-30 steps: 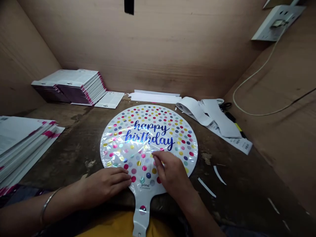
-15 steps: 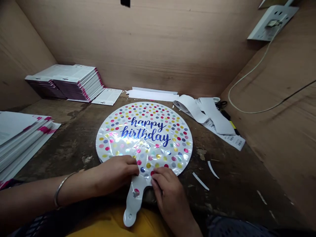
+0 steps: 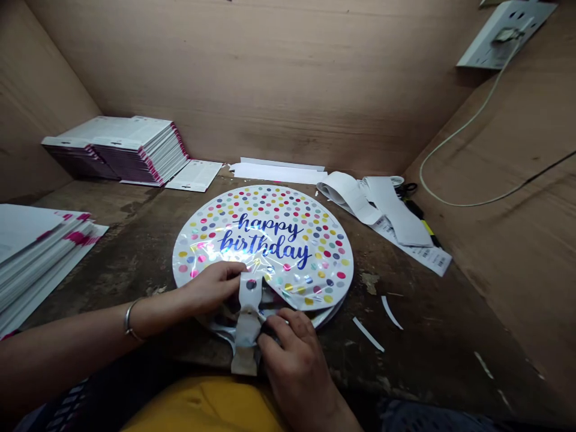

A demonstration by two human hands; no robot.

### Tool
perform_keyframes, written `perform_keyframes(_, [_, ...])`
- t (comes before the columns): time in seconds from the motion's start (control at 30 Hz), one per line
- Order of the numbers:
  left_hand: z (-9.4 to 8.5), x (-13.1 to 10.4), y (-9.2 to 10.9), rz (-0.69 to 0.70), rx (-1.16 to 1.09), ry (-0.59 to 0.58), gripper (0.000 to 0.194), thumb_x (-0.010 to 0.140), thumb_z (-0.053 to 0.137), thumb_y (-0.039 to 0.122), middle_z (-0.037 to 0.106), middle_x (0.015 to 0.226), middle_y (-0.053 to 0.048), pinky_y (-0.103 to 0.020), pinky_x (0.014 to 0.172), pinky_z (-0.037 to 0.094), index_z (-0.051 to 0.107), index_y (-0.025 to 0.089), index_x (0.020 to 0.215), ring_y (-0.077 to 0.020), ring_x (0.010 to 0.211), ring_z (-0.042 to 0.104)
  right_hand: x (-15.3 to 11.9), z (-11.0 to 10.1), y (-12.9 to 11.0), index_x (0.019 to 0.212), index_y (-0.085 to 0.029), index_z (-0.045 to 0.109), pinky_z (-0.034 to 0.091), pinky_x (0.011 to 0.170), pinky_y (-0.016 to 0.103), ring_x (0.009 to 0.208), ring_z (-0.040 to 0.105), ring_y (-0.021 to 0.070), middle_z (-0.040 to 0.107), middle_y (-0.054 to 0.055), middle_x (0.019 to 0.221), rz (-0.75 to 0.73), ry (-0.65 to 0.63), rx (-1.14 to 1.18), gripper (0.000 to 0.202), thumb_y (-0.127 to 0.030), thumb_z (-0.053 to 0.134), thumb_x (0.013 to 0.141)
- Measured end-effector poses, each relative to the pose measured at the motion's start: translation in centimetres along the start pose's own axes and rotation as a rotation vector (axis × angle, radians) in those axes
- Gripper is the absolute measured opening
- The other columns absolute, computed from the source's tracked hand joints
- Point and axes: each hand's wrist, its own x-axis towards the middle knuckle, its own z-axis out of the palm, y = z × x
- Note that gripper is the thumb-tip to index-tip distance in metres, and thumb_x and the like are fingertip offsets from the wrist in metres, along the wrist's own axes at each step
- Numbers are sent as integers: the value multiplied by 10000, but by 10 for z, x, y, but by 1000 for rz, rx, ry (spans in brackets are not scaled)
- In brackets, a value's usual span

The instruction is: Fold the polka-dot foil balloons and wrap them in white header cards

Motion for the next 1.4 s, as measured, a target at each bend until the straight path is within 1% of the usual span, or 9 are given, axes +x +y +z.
perform_keyframes(0.13, [-5, 12, -1, -147, -144, 38, 354, 808, 477, 503, 572, 632, 19, -195, 468, 373, 556, 159, 776, -95, 501, 501, 10, -36, 13, 867, -245, 630, 513, 749, 283, 833, 612, 157, 675, 3, 874, 114, -354, 252, 123, -206, 515, 853])
perform_keyframes(0.33, [0, 7, 5, -221, -248, -49, 422, 761, 556, 569, 599, 683, -17, -257, 536, 479, 515, 149, 755, -120, 551, 585, 43, -46, 47, 1271, -202, 507, 421, 994, 467, 1219, 473, 285, 545, 113, 1303, 211, -135, -20, 538, -387, 637, 783])
perform_keyframes(0.43, [-7, -4, 1, -17, -167, -193, 451, 697, 674, 531, 621, 803, -37, -288, 637, 498, 571, 144, 905, -149, 699, 607, 46, -32, 48, 1331, -237, 459, 378, 1037, 496, 1316, 359, 287, 439, 98, 1410, 81, -339, 20, 626, -392, 666, 761])
perform_keyframes(0.57, [-18, -22, -4, 489, 344, -339, 648, 618, 792, 432, 576, 1124, -98, -346, 838, 456, 560, 207, 1180, -230, 997, 542, 42, -26, 56, 1265, -208, 528, 437, 991, 466, 1214, 492, 247, 556, 112, 1292, 190, -207, 70, 427, -311, 554, 852])
perform_keyframes(0.73, [-12, -33, -2, 670, 712, -379, 203, 896, 515, 240, 641, 1017, -75, -284, 796, 435, 637, 206, 1054, -188, 923, 571, 40, -30, 61, 1233, -236, 557, 434, 999, 443, 1215, 493, 232, 565, 88, 1284, 194, -257, 108, 386, -313, 541, 855])
perform_keyframes(0.9, [-10, -25, 1, 539, 554, -265, 187, 879, 464, 197, 641, 829, -42, -223, 659, 418, 644, 153, 901, -138, 738, 572, 36, -31, 57, 1178, -245, 594, 451, 984, 410, 1180, 524, 216, 580, 72, 1266, 254, -264, 154, 325, -319, 518, 871])
perform_keyframes(1.0, [-11, -14, 0, 258, 322, -210, 202, 854, 469, 246, 582, 651, 1, -205, 545, 377, 623, 140, 778, -113, 594, 518, 33, -32, 57, 1160, -241, 600, 472, 952, 392, 1134, 555, 206, 607, 67, 1221, 236, -248, 175, 300, -297, 510, 880])
perform_keyframes(1.2, [-12, 2, -3, -120, -35, -243, 301, 665, 697, 393, 537, 597, 27, -191, 445, 342, 586, 125, 746, -85, 487, 468, 35, -29, 41, 1016, -217, 658, 487, 826, 412, 949, 566, 230, 625, 87, 982, 102, 116, -62, 205, -244, 587, 825])
perform_keyframes(1.4, [-13, 4, -4, -50, -32, -166, 322, 779, 596, 432, 552, 670, 17, -186, 476, 361, 612, 120, 858, -77, 528, 462, 29, -21, 1, 923, -246, 679, 476, 871, 415, 971, 562, 246, 655, 54, 971, -35, -273, -13, 155, -208, 610, 790])
